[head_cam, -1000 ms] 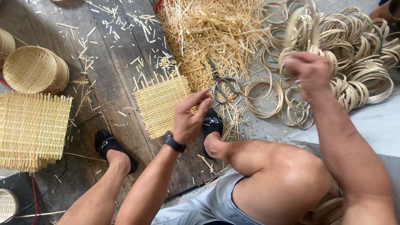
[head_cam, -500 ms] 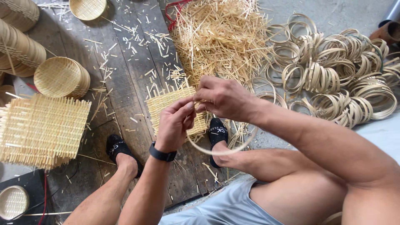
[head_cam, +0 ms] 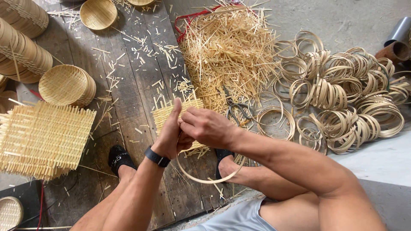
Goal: The person repeatedly places a circular bamboo frame onto a flat woven mat, trims the excess mat with shears, and stacks the finished pieces. The person handles bamboo mats, frames, and shears throughout the clip.
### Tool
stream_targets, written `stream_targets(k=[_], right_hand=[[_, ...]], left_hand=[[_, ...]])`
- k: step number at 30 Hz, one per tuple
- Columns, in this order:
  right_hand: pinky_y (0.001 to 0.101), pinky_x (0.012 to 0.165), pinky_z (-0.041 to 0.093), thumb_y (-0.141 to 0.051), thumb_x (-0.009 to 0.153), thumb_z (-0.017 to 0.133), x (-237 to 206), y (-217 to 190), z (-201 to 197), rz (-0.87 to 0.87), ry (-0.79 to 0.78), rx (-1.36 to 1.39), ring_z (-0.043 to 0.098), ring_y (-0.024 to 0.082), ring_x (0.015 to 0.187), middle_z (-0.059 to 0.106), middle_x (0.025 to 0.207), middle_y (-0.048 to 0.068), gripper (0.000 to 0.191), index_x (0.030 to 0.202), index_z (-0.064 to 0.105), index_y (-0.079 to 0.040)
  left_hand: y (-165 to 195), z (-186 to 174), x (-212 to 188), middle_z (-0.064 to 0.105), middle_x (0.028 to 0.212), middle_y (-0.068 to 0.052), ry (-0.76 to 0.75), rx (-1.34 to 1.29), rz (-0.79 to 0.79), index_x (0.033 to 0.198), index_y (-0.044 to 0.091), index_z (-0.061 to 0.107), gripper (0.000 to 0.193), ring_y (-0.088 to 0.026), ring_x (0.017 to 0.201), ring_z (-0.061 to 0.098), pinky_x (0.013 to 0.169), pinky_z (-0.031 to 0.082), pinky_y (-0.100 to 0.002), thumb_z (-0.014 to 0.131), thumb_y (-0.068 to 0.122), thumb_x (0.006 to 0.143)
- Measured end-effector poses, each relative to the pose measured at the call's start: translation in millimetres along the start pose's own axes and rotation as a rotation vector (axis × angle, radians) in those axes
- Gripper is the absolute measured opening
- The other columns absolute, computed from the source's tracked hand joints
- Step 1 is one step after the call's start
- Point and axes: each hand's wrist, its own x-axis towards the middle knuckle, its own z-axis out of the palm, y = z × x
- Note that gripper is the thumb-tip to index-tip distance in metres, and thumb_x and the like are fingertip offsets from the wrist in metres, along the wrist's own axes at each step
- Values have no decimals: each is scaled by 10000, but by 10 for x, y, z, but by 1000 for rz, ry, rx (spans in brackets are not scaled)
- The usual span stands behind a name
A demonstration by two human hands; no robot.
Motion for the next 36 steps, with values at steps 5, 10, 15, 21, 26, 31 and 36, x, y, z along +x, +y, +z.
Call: stream_targets(k=[5,10,15,21,26,31,36], right_hand=[[316,665,551,-111,859,706,-27,-45,223,103,59,23,620,207,790,616,849,78,164,958,695,19],[308,604,531,-150,897,729,-74,-8,479,200,23,97,608,193,727,593,780,63,120,922,710,-34],[321,614,557,-331,819,803,-92,447,517,665,-32,429,653,189,704,687,813,67,293,932,716,-75],[343,633,598,-387,998,595,-462,693,593,1224,439,1776,674,192,678,671,767,79,413,1000,691,15],[259,459,395,-299,1044,644,-578,713,928,1251,410,1799,493,112,533,506,595,16,348,852,674,-11],[243,384,278,-308,1045,669,-578,737,1115,1271,400,1848,335,81,448,392,538,-29,434,700,558,-68],[240,409,361,-332,1063,640,-565,727,1169,1261,322,1844,403,80,467,448,579,-23,417,749,587,-64]], left_hand=[[-90,-32,-9,302,442,96,184,-99,100,556,227,396,709,-77,366,220,368,166,-273,313,842,898],[-192,-141,117,313,437,82,234,-180,122,548,212,386,713,-84,362,233,369,180,-279,324,805,938],[-179,-458,315,432,545,79,74,-142,211,766,162,624,474,-65,418,307,400,230,-252,521,551,1016],[-7,-922,326,581,692,4,160,-641,659,831,113,600,299,-123,607,523,556,454,-293,623,351,1011],[153,-1091,284,488,564,43,139,-296,388,792,67,673,292,-66,469,407,430,342,-223,635,294,972],[108,-1141,408,413,489,61,173,-350,337,681,127,563,327,-63,391,341,344,260,-232,674,255,962],[73,-1261,486,391,484,64,210,-391,386,651,112,549,369,-60,393,326,340,235,-232,694,230,969]])
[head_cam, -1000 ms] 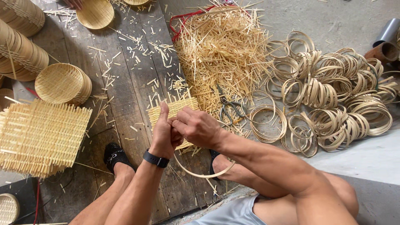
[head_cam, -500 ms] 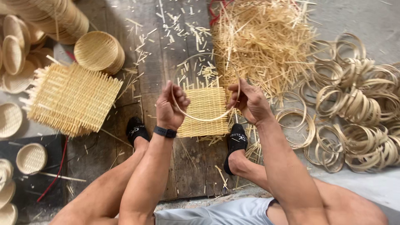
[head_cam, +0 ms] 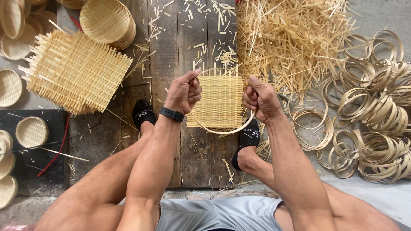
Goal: The person repeatedly places a circular bamboo frame onto a flat woven mat, trims the excess mat with shears, and stacks the finished pieces. The person handles bamboo mats, frames, and shears throughout the clip.
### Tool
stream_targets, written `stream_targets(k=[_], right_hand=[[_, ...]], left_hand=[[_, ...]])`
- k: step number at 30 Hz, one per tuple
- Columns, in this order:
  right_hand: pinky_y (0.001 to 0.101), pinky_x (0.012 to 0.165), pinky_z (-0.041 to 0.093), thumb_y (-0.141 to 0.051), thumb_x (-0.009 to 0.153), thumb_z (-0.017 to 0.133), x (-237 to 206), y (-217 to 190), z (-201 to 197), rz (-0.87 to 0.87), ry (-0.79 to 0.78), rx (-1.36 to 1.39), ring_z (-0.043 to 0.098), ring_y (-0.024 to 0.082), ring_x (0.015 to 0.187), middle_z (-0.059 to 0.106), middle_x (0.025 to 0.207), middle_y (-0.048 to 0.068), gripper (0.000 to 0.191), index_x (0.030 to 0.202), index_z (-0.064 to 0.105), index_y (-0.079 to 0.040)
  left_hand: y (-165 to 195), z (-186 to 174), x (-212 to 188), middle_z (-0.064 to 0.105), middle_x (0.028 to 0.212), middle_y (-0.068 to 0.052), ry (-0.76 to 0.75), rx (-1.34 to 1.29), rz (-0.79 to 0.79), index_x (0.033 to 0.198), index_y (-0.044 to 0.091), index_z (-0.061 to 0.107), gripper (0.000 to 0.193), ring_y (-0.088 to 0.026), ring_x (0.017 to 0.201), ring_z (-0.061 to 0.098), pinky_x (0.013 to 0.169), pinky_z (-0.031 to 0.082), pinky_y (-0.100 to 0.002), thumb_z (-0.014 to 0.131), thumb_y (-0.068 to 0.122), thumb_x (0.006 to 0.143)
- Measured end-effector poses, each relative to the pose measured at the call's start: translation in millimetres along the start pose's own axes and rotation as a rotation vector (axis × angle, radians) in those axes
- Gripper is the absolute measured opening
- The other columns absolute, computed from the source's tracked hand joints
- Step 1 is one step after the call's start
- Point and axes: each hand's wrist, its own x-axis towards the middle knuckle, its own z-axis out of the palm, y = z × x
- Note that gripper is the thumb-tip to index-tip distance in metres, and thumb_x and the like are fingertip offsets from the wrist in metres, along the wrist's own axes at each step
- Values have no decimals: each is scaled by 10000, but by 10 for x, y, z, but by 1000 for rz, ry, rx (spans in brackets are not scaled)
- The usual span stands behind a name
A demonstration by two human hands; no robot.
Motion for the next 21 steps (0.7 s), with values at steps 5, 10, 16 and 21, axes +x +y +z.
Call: stream_targets(k=[5,10,16,21], right_hand=[[235,557,565,-169,898,727,56,121,-138,-40,105,-533,648,86,633,687,788,40,146,986,714,-53],[343,595,585,-97,840,799,362,665,-354,18,486,-654,705,177,681,753,835,107,188,972,706,-1],[332,753,601,-107,833,828,637,1172,-631,20,618,-1164,736,165,765,784,896,80,195,1023,795,-82],[333,792,599,-139,849,821,669,1340,-755,8,640,-1182,748,173,796,798,922,74,180,1027,815,-110]], left_hand=[[-198,-253,143,395,506,63,248,-44,55,825,138,696,204,-45,419,340,370,272,-204,699,317,923],[-815,-796,457,643,709,15,439,375,368,1006,78,732,202,-74,577,557,498,459,-252,774,148,821],[-1139,-1210,679,781,884,-100,656,1288,222,966,133,839,179,-211,750,731,748,582,-350,817,112,789],[-1137,-1182,635,778,867,-124,674,1228,223,942,117,827,182,-234,741,746,753,592,-352,842,99,762]])
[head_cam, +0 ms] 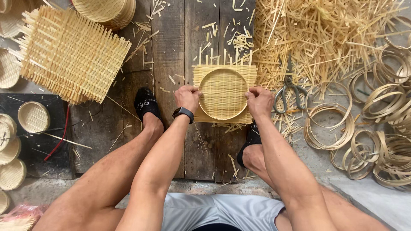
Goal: The person repeatedly places a circular bamboo frame onto a flat woven mat, trims the excess mat with shears, and stacks the finished pieces. The person handles bamboo mats, frames, and shears throughout the clip.
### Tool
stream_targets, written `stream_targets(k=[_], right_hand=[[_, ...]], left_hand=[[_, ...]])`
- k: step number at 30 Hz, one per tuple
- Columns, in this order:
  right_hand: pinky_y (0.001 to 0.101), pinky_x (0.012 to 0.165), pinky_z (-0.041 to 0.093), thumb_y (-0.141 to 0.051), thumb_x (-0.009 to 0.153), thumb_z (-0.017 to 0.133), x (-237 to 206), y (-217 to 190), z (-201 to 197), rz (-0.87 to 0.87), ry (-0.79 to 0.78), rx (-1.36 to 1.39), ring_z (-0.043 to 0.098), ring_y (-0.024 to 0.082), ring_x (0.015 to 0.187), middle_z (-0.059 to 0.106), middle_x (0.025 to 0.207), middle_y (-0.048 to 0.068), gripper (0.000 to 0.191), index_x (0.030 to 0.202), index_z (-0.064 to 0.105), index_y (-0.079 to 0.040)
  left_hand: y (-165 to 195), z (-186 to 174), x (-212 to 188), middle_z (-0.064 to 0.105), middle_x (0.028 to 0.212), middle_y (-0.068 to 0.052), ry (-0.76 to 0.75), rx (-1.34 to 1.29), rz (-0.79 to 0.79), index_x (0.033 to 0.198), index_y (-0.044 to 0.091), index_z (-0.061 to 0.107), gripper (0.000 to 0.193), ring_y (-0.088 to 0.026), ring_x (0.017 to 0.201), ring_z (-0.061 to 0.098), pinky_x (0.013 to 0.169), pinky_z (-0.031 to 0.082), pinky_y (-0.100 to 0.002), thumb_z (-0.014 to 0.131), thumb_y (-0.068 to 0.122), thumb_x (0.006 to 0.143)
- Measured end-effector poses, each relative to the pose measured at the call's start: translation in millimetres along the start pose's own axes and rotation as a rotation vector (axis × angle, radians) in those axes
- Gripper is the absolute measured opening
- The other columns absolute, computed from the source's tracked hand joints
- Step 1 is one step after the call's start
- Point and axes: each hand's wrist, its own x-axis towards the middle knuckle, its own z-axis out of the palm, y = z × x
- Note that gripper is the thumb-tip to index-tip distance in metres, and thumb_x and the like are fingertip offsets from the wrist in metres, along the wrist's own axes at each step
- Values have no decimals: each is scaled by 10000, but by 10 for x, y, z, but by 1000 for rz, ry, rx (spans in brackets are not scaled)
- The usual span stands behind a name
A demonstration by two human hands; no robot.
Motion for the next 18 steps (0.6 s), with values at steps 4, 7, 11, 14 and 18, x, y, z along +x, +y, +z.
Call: stream_targets(k=[4,7,11,14,18], right_hand=[[319,797,595,-152,813,841,47,66,-4,-15,-5,4,751,172,787,796,917,72,197,1005,818,-120],[312,794,593,-156,791,858,67,73,-6,3,-1,13,750,169,780,795,900,74,197,980,819,-118],[312,791,573,-154,778,858,58,51,14,18,15,-6,741,172,762,797,882,65,179,954,833,-133],[311,789,573,-149,776,862,44,42,10,-8,13,25,744,169,771,794,873,81,182,950,827,-109],[315,787,575,-151,803,852,27,29,-24,-35,11,23,742,169,774,792,885,87,181,976,819,-107]], left_hand=[[57,-4,-1,783,866,-114,29,-54,-58,938,134,831,195,-200,753,769,763,607,-319,847,81,751],[73,13,-10,789,857,-99,37,-67,-89,946,144,832,210,-186,753,770,763,600,-314,841,70,749],[32,47,-2,794,853,-77,48,-54,-85,934,128,818,229,-171,762,764,772,593,-310,873,89,715],[-48,73,19,804,857,-61,19,-93,-124,905,129,830,192,-160,775,775,792,601,-297,864,82,722],[-112,83,92,802,869,-58,-2,-86,-140,889,131,831,189,-165,789,776,815,602,-301,884,91,711]])
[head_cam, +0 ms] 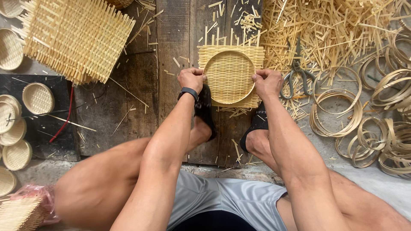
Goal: The person repeatedly places a circular bamboo frame onto a flat woven mat, trims the excess mat with shears, and stacks the finished pieces. The person handles bamboo mats, frames, and shears throughout the clip.
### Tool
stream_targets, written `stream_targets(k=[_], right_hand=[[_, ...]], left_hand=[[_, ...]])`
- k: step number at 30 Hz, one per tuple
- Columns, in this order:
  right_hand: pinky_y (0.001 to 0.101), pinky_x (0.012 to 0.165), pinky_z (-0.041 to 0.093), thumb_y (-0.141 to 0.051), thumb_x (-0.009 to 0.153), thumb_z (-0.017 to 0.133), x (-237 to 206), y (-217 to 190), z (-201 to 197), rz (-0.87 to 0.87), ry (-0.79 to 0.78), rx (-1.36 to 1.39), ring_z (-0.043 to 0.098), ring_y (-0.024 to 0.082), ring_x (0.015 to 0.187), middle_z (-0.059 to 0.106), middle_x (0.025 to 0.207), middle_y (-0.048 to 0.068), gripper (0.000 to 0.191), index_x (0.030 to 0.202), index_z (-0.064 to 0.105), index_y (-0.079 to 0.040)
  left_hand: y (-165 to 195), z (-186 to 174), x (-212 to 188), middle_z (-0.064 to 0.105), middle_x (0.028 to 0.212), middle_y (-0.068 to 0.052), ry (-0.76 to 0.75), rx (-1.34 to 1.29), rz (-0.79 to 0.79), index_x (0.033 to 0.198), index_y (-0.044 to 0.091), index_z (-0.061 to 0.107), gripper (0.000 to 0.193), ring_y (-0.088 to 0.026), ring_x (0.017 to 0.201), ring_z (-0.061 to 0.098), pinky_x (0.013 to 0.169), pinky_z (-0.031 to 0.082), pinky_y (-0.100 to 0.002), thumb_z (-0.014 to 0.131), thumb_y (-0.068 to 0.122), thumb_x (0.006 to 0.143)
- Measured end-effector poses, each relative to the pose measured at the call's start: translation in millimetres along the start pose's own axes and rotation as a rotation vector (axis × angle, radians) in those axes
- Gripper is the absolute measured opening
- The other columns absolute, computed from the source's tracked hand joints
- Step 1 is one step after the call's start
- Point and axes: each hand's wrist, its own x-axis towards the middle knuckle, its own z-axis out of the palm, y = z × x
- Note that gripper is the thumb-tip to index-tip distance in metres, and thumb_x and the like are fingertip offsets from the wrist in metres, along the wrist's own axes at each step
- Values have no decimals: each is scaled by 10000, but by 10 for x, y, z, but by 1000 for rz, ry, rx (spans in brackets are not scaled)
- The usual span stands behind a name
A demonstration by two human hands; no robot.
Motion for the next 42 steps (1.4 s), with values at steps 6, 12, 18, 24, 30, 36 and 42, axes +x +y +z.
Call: stream_targets(k=[6,12,18,24,30,36,42], right_hand=[[333,786,578,-171,812,853,63,-68,-31,99,-72,-55,737,176,786,793,876,70,153,953,822,-119],[298,754,589,-136,781,875,162,218,10,63,-108,42,728,140,757,788,862,64,178,944,820,-87],[264,662,567,-100,796,885,441,410,6,28,-266,189,684,110,710,775,832,62,171,934,801,-42],[350,755,560,-259,803,892,233,-309,-315,-6,-350,-270,677,183,829,745,947,134,335,1012,788,-19],[535,1228,61,-519,431,973,-489,-824,263,-690,-548,-710,53,415,1489,90,1591,285,1493,1563,161,16],[614,1272,24,-474,645,803,-509,-371,718,-890,-251,-700,63,464,1551,168,1642,279,1193,1608,296,15],[567,1244,149,-456,661,823,-346,-459,591,-897,-248,-634,210,408,1509,310,1574,222,951,1457,528,-27]], left_hand=[[134,-52,88,804,877,-56,-87,75,-193,852,131,843,143,-173,793,776,820,633,-311,867,97,716],[-23,-42,45,800,858,-86,-73,-5,-8,868,128,839,127,-180,771,776,813,620,-317,874,153,749],[-108,-40,108,791,820,-98,-68,-5,62,821,81,827,180,-198,768,760,799,594,-334,926,127,678],[243,-262,166,728,1011,-117,-251,292,20,862,73,811,237,-244,919,708,883,577,-384,929,159,676],[562,206,292,675,1208,-92,-35,285,1035,1118,142,778,255,-326,1152,567,985,489,-412,725,307,931],[349,542,327,665,1137,23,-134,105,735,1066,228,813,210,-232,1103,602,953,533,-348,681,370,984],[493,589,556,656,1131,17,-148,68,762,1026,214,806,225,-207,1059,617,923,542,-346,673,389,979]])
